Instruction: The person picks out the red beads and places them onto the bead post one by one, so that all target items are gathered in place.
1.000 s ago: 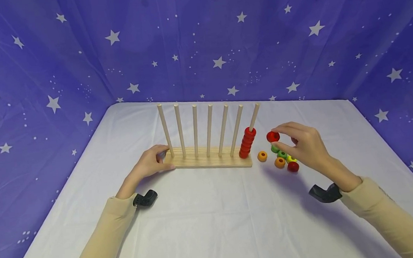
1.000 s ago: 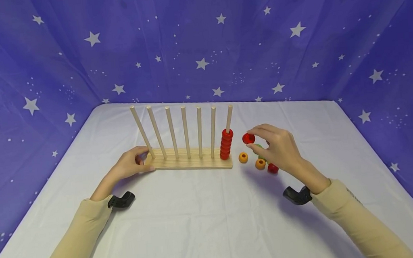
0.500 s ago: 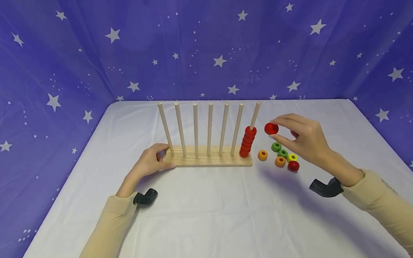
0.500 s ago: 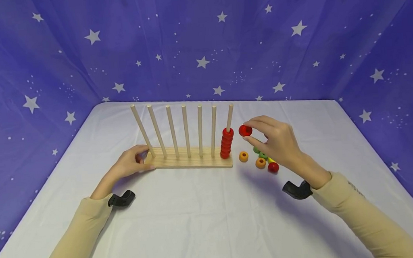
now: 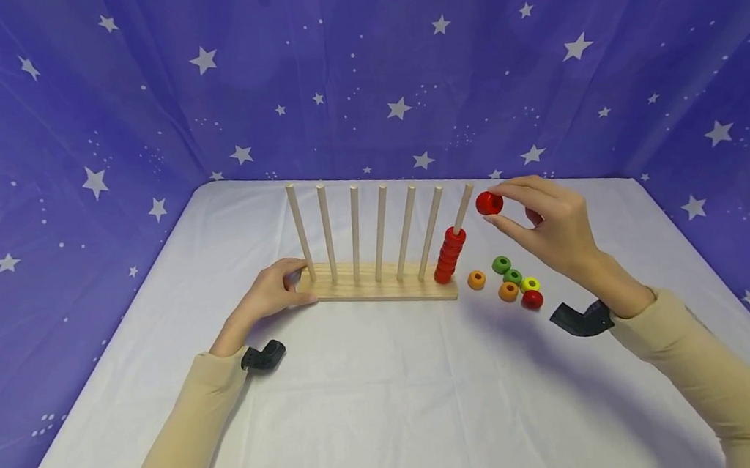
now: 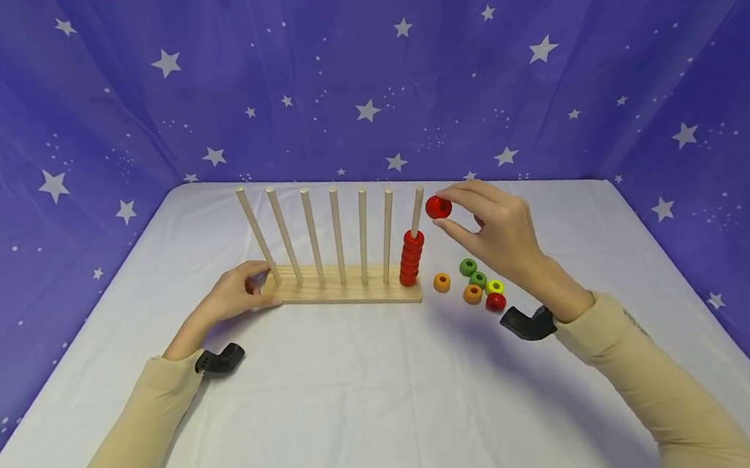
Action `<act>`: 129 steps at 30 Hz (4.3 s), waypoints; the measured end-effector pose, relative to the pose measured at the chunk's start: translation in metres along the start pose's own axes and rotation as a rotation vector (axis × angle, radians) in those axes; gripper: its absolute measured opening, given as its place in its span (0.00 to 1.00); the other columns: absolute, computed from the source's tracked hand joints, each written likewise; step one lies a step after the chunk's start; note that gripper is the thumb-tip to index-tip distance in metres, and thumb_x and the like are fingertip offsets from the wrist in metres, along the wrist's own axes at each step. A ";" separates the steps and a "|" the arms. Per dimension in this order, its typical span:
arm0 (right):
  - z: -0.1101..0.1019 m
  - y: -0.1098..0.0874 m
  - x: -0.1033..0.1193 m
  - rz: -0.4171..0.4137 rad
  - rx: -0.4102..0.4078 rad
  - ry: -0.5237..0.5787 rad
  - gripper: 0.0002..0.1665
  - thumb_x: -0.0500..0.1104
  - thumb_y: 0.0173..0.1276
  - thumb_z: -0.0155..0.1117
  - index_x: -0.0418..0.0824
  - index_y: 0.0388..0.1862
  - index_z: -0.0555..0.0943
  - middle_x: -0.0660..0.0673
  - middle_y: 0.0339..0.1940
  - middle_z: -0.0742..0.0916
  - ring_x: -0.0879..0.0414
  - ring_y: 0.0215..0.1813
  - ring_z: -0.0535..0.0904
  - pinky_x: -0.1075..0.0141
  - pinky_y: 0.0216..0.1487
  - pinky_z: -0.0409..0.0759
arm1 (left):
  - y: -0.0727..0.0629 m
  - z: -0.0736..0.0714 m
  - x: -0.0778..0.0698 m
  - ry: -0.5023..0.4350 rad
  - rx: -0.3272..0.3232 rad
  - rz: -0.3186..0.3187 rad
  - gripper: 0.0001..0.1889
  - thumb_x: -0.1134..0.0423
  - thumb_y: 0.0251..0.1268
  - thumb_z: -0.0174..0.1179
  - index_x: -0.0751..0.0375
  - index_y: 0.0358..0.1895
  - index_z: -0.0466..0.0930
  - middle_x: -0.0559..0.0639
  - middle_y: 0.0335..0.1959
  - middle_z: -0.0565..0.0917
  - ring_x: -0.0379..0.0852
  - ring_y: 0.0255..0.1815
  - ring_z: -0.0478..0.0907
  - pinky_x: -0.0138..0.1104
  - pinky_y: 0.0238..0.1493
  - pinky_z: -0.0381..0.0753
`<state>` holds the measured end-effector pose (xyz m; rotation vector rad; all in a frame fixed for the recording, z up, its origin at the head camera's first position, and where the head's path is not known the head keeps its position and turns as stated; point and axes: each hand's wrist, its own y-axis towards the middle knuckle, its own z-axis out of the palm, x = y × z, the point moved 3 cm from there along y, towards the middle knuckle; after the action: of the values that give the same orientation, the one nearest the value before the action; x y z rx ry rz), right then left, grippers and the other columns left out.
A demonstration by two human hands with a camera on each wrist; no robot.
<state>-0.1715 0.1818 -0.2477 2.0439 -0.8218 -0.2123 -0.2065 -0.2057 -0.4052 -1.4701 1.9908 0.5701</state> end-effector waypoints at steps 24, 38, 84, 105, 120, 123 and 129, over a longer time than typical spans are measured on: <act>0.010 0.018 0.003 0.007 -0.060 0.019 0.22 0.30 0.44 0.76 0.32 0.42 0.84 0.37 0.35 0.86 0.62 0.22 0.59 0.77 0.26 0.56 | 0.000 0.000 0.000 0.001 0.003 0.010 0.38 0.59 0.48 0.71 0.69 0.63 0.67 0.63 0.58 0.74 0.41 0.25 0.70 0.29 0.27 0.70; 0.018 0.022 0.001 0.042 -0.066 0.065 0.20 0.30 0.48 0.73 0.32 0.43 0.84 0.36 0.35 0.84 0.63 0.22 0.58 0.76 0.25 0.54 | 0.000 0.001 0.002 0.001 -0.003 0.011 0.38 0.60 0.47 0.72 0.71 0.63 0.68 0.64 0.55 0.75 0.40 0.25 0.69 0.29 0.26 0.70; 0.039 0.006 -0.009 0.158 0.060 0.061 0.10 0.36 0.51 0.73 0.38 0.34 0.84 0.43 0.29 0.81 0.63 0.20 0.57 0.73 0.26 0.56 | 0.002 0.001 0.003 -0.025 -0.001 0.018 0.37 0.61 0.47 0.72 0.69 0.63 0.68 0.63 0.55 0.75 0.40 0.25 0.70 0.28 0.25 0.71; 0.049 -0.008 -0.013 0.204 0.186 0.029 0.13 0.40 0.50 0.75 0.38 0.35 0.85 0.43 0.32 0.84 0.57 0.21 0.63 0.74 0.23 0.58 | 0.002 0.001 0.004 -0.016 0.000 0.006 0.38 0.61 0.47 0.72 0.70 0.63 0.68 0.64 0.54 0.75 0.40 0.25 0.70 0.28 0.25 0.71; 0.056 -0.016 -0.015 0.199 0.200 0.025 0.12 0.41 0.50 0.75 0.39 0.34 0.85 0.44 0.32 0.85 0.62 0.22 0.62 0.73 0.23 0.59 | 0.003 0.002 0.005 -0.016 -0.007 0.003 0.38 0.61 0.46 0.72 0.71 0.63 0.68 0.63 0.51 0.76 0.40 0.26 0.69 0.29 0.26 0.69; 0.057 -0.018 -0.016 0.205 0.204 0.020 0.13 0.40 0.50 0.75 0.38 0.35 0.85 0.43 0.32 0.85 0.62 0.22 0.62 0.74 0.23 0.60 | 0.003 0.002 0.004 -0.017 -0.004 0.005 0.38 0.61 0.46 0.72 0.71 0.63 0.68 0.64 0.52 0.76 0.41 0.26 0.70 0.29 0.26 0.70; 0.058 -0.019 -0.016 0.219 0.202 0.028 0.13 0.39 0.50 0.75 0.37 0.36 0.86 0.42 0.32 0.86 0.60 0.22 0.63 0.77 0.24 0.58 | 0.003 0.002 0.004 -0.017 -0.010 0.008 0.38 0.61 0.46 0.72 0.70 0.62 0.69 0.64 0.51 0.76 0.40 0.25 0.70 0.29 0.25 0.70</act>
<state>-0.2003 0.1599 -0.2995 2.1165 -1.0782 0.0227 -0.2096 -0.2067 -0.4098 -1.4592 1.9841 0.5946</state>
